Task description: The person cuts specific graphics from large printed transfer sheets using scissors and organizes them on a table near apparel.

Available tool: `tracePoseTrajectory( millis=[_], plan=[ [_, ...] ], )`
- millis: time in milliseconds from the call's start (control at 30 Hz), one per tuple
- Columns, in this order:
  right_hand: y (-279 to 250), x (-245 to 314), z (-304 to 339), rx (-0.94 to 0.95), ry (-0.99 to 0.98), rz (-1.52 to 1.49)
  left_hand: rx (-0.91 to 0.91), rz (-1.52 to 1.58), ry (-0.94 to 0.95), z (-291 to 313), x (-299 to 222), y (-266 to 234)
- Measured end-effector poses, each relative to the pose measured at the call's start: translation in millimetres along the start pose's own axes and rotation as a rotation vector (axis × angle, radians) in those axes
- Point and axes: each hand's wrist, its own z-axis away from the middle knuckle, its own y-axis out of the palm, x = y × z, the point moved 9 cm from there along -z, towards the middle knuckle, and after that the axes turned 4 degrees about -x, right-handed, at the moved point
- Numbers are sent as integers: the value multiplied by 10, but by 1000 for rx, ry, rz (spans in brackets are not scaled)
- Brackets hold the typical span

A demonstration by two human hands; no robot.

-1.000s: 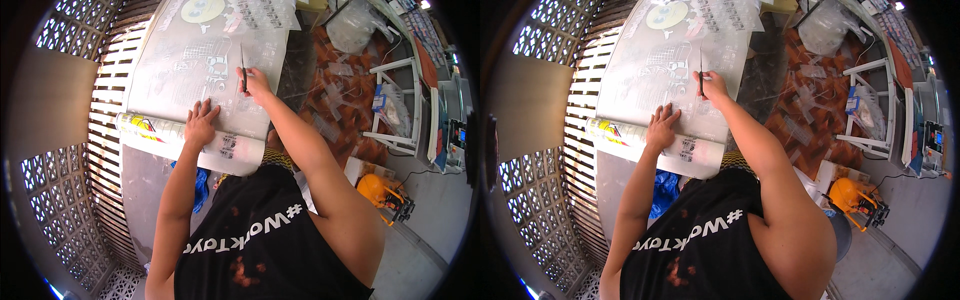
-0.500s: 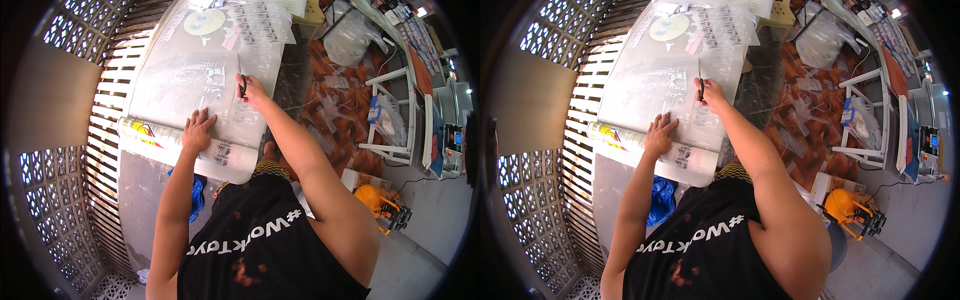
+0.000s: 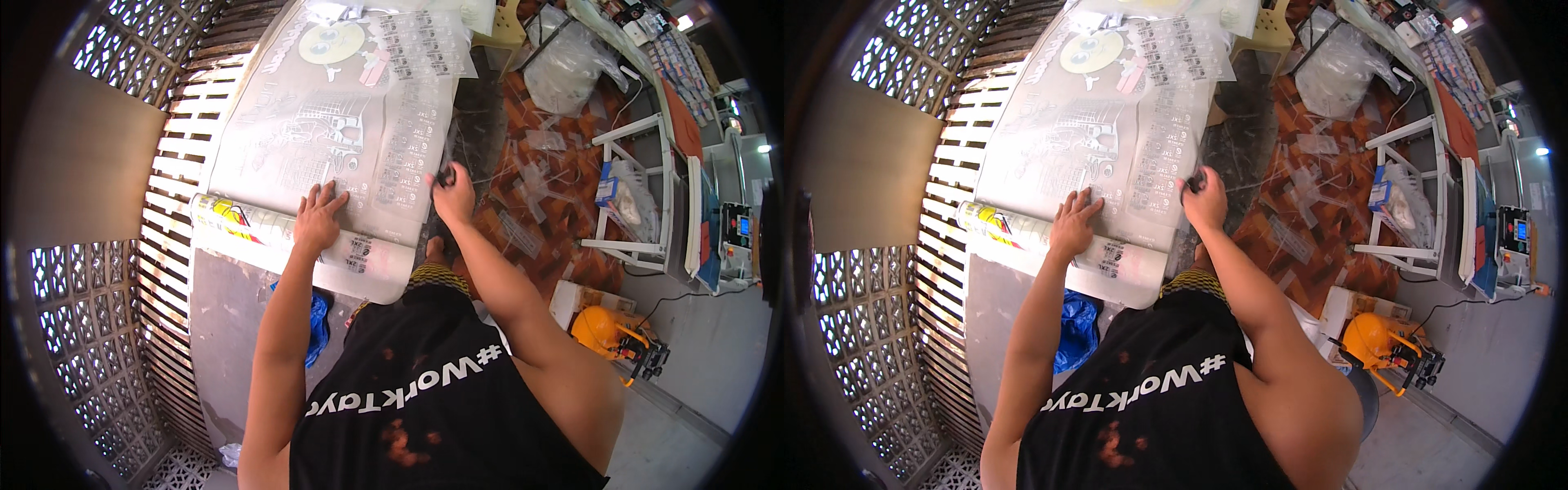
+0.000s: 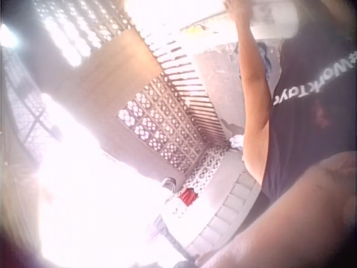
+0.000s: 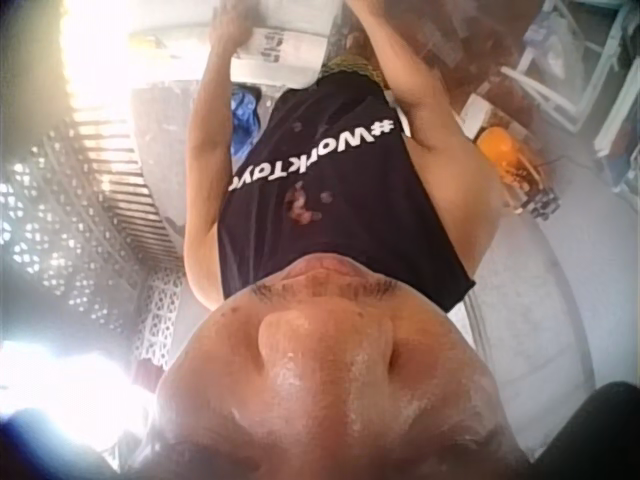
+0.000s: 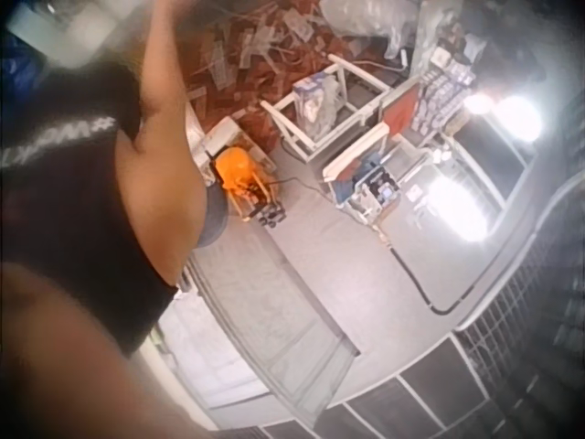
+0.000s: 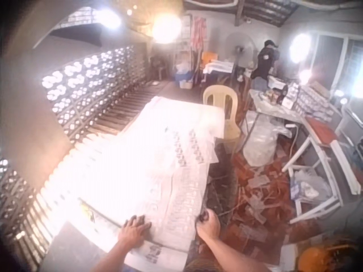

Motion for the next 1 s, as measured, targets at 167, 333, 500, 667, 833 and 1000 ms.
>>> tracePoseTrajectory(
  millis=[167,333,500,667,833,1000],
  plan=[
    [199,-457,456,190,440,-175,0,-10,15,-14,-14,8],
    [167,-407,276,218,519,-323,-28,-2,9,-7,3,4],
    [205,-21,172,489,763,-1098,-171,547,-37,-61,-254,-89],
    [-109,240,215,705,677,-1197,390,1928,-540,-174,-1083,125],
    [-139,-217,-527,500,416,-588,96,1389,-218,-698,-1285,-305],
    [-152,52,-2131,18,-454,35,58,1266,-192,-947,-1456,-1188]
  ],
)
